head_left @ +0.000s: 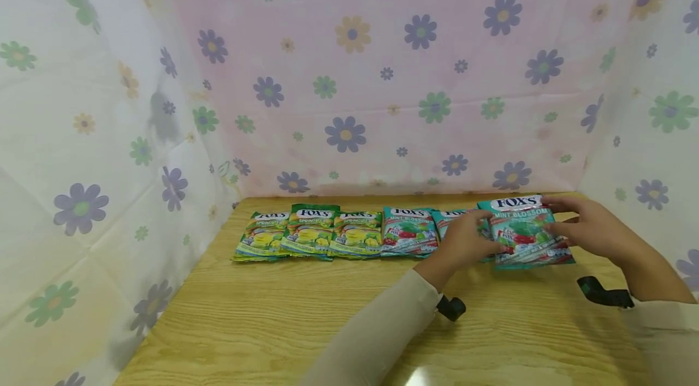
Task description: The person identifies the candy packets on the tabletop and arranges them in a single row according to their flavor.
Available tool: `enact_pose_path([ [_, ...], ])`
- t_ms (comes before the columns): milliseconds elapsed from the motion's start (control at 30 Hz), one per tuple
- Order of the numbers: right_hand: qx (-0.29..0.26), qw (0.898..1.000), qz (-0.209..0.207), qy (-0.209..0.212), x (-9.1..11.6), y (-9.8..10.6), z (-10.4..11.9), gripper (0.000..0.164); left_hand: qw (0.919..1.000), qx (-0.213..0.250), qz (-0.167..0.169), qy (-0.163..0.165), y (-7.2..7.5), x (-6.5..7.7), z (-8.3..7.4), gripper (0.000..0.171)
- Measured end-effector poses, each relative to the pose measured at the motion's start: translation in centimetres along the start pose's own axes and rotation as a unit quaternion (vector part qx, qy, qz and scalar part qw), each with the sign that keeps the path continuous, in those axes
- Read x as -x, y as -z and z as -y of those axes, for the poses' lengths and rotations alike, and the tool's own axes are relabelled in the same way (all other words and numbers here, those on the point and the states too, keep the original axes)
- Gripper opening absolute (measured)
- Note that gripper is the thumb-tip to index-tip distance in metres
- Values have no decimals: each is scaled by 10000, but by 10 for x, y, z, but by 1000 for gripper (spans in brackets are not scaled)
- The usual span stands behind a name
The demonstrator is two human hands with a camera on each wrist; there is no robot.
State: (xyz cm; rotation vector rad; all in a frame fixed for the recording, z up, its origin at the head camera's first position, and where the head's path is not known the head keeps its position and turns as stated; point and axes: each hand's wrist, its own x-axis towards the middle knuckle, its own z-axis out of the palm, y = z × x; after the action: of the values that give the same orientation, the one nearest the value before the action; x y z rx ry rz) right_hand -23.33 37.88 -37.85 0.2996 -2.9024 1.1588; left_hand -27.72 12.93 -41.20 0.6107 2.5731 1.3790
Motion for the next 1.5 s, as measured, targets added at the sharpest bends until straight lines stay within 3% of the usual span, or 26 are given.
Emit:
enact_pose_path([
  [267,-24,9978,-604,-254,-13,-5,-5,66,9957,919,38,82,-2,-12,1,51],
  [467,-196,9928,-1144,-303,-16,-14,-13,66,9787,2035,-147,244,-10,-17,2,46],
  [733,-487,9842,-1660,-370,-17,-24,-25,65,9622,2714,-107,208,-18,-25,0,38],
  [1000,-934,9831,-1515,-436,-26,-34,-41,66,9551,2940,-94,362,-25,-35,5,38],
  [1133,-1021,9834,-1380,-589,-27,-37,-47,68,9554,2912,40,486,-27,-37,6,39],
  [1267,-1193,9839,-1138,-691,-29,-38,-51,68,9629,2620,183,622,-30,-39,7,43],
  [1500,-1545,9814,-712,-890,-30,-41,-54,68,9753,2026,238,847,-35,-41,7,34],
])
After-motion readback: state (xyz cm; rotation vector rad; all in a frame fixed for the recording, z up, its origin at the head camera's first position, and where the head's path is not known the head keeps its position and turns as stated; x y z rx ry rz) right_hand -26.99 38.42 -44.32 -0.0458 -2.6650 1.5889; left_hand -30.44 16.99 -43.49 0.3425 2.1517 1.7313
